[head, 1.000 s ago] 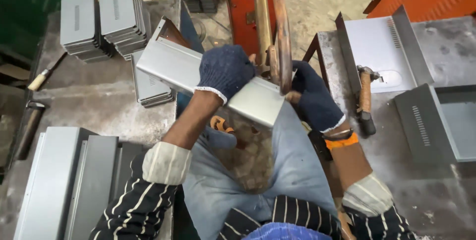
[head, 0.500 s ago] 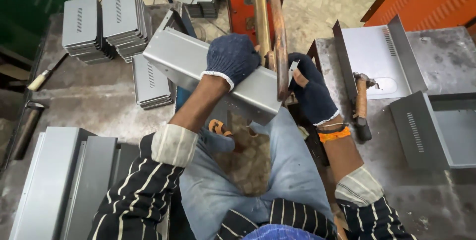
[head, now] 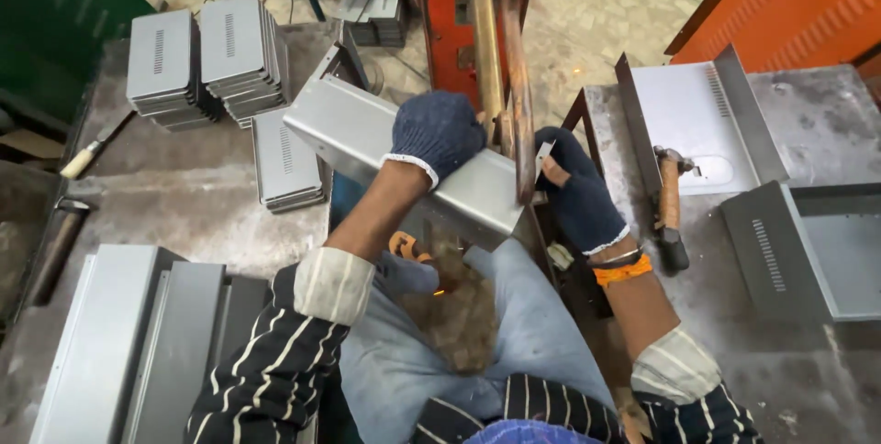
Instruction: Spot welding metal plates and components to assemble electrical or equipment enclosures.
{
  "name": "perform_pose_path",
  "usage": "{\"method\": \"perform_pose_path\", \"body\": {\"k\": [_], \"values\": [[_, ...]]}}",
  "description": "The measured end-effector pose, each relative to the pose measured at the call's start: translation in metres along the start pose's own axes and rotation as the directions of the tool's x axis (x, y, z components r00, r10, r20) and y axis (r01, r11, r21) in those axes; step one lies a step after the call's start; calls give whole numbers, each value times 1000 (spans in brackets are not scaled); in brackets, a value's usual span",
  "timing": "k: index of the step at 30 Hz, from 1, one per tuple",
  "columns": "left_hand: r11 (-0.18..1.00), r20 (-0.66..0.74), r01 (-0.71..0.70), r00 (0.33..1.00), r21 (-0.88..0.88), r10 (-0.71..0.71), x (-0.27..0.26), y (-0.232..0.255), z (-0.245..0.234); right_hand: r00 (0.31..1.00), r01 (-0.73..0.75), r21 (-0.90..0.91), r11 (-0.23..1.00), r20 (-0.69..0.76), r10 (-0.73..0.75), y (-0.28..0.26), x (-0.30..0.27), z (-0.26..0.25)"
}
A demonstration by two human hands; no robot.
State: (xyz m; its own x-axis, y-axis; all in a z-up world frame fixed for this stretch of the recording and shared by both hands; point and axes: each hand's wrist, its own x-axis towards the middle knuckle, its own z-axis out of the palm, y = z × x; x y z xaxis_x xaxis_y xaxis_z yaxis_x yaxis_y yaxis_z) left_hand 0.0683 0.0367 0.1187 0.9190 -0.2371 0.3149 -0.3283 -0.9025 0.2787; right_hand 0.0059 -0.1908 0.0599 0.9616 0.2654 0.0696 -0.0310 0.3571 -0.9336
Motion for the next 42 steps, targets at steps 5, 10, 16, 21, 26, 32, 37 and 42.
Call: {"method": "perform_pose_path", "body": {"k": [5,10,16,21,26,32,37,42], "values": [[998,-31,51,998,-40,-52,-7,4,-1,1000,23,-51,998,21,-22,-9,-4,6],[999,39,-32,999,25,31,-14,3,-7,1000,-12,-18,1000,6,12,3,-18,8],[997,68,81,995,-21,-79,-31,22,-32,1000,9,41,999,-9,-9,-7,-28,11],[1000,-103,-10,995,0,10,-71,34,-19,991,-33,36,999,-129,37,0,-40,14],[991,28,119,993,-60,-117,-112,75,-21,967,-62,-113,992,-252,32,20,-59,-23],[957,98,51,995,-286,-24,-141,159,-16,907,-153,-279,948,-420,22,-14,-103,-91],[596,-88,-325,916,-734,391,-142,239,-56,753,-289,-436,852,-653,-79,-132,-173,-147],[424,-388,-596,787,-682,480,-129,252,-61,653,268,-814,515,-240,-719,-200,-239,-249]]}}
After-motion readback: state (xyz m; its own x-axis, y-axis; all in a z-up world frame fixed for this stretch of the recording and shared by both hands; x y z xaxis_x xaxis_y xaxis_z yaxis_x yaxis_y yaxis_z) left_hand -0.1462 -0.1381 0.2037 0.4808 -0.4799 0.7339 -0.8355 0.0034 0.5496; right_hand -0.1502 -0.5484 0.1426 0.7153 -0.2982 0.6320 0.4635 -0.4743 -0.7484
